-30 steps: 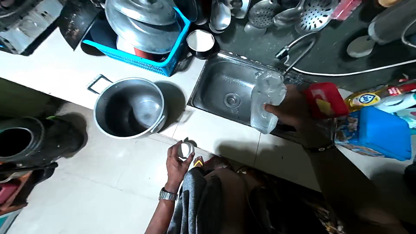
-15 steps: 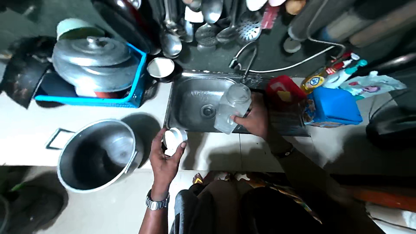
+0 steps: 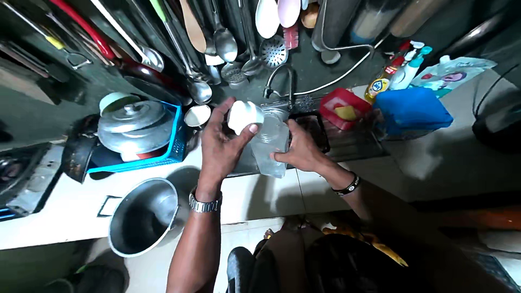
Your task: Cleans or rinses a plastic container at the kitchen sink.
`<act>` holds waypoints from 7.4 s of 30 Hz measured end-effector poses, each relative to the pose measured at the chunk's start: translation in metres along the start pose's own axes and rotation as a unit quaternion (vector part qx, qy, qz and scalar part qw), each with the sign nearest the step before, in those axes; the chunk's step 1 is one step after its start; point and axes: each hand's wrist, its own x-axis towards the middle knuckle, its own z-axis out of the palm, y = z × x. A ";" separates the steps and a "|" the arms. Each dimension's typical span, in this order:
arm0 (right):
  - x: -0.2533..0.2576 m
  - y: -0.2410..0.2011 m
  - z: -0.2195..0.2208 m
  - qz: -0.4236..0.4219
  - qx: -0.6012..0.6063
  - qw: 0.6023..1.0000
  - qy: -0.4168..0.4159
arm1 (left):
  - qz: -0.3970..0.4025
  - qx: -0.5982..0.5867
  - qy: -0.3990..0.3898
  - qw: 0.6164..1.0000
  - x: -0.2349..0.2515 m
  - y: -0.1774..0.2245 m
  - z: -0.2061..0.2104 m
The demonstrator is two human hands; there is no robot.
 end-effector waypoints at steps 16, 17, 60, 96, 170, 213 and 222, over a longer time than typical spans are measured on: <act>-0.021 0.022 -0.070 -0.006 -0.018 1.000 0.025 | -0.113 -0.009 0.093 0.989 -0.083 -0.049 -0.036; -0.025 0.026 -0.081 0.008 -0.034 0.999 0.028 | -0.148 -0.018 0.110 0.983 -0.104 -0.062 -0.034; -0.039 0.085 -0.192 0.161 -0.298 0.941 -0.011 | -0.366 -0.133 0.129 0.912 -0.232 -0.117 0.067; 0.035 0.116 -0.188 0.216 -0.408 0.882 -0.095 | -0.386 -0.136 0.118 0.905 -0.216 -0.129 0.084; -0.077 0.084 -0.060 0.070 0.002 0.990 -0.123 | -0.007 0.016 -0.058 0.998 -0.060 -0.011 0.135; -0.140 0.012 0.080 0.093 -0.137 0.986 0.019 | 0.043 -0.042 -0.237 0.970 -0.097 -0.075 0.032; -0.138 0.006 0.112 0.107 -0.112 0.981 0.120 | 0.011 0.004 -0.061 0.998 -0.114 -0.063 0.050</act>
